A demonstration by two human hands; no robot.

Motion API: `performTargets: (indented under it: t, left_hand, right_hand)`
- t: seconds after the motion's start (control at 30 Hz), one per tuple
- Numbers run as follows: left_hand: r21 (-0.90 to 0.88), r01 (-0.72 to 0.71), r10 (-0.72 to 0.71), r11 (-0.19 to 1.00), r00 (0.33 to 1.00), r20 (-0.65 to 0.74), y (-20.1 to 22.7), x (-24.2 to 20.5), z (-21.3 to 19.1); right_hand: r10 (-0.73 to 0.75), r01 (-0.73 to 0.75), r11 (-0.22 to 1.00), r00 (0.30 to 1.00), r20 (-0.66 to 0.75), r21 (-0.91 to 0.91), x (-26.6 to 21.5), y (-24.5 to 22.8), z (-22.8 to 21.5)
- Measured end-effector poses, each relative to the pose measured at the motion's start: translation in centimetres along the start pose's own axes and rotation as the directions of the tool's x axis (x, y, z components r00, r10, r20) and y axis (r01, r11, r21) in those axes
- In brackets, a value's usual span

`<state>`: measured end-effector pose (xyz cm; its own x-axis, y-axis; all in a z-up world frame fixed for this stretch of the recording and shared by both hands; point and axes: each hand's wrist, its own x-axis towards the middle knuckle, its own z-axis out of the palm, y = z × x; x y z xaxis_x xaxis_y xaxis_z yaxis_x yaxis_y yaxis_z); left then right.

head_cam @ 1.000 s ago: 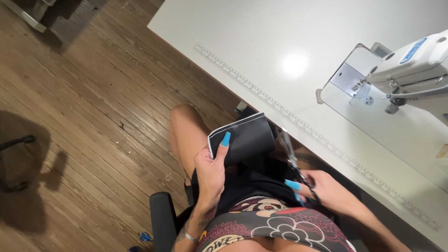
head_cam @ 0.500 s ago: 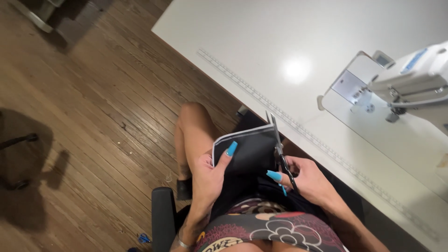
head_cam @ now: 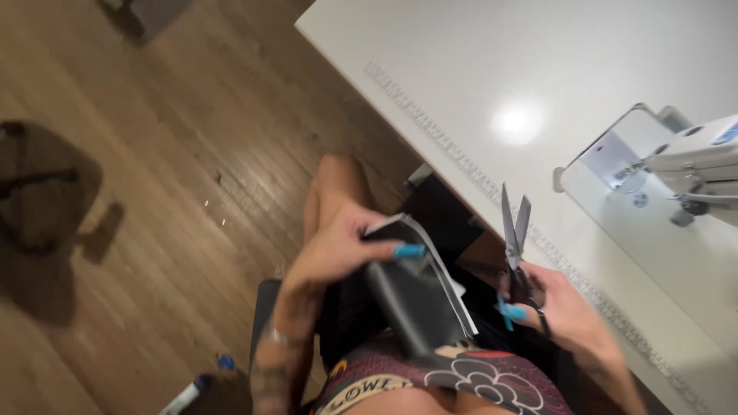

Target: Cutting black material with scissors and aligning it with a white backing sheet at a sewing station

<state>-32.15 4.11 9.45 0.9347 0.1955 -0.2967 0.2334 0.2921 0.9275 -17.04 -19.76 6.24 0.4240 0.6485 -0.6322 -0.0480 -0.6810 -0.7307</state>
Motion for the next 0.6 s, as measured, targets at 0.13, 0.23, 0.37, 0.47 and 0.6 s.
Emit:
performTargets:
  t: [0.13, 0.23, 0.37, 0.47, 0.6]
  left_hand:
    - [0.036, 0.074, -0.077, 0.997, 0.994, 0.080, 2.8, 1.4, -0.4]
    - [0.140, 0.198, -0.193, 0.970, 0.980, -0.046, 4.3, 1.9, 0.0]
    - [0.403, 0.201, -0.087, 0.893, 0.955, -0.283, 4.6, 2.6, 0.2]
    - [0.304, 0.156, -0.079, 0.940, 0.964, -0.253, 4.6, 2.5, -0.6]
    - [0.542, 0.053, 0.071, 0.839, 0.976, -0.204, 5.2, 2.2, -1.2]
  right_hand:
    - [-0.036, 0.005, 0.991, 0.973, 0.229, 0.131, -0.3, 1.4, -1.0]
    - [-0.115, 0.057, 0.980, 0.946, 0.304, 0.192, -0.4, 1.1, -0.2]
    - [-0.111, 0.051, 0.977, 0.950, 0.290, 0.207, -1.1, -0.1, 1.1]
    - [-0.119, 0.089, 0.990, 0.945, 0.304, 0.111, -1.3, -0.4, 1.4]
    - [-0.153, 0.125, 0.987, 0.933, 0.326, 0.105, -1.2, -0.5, 1.6]
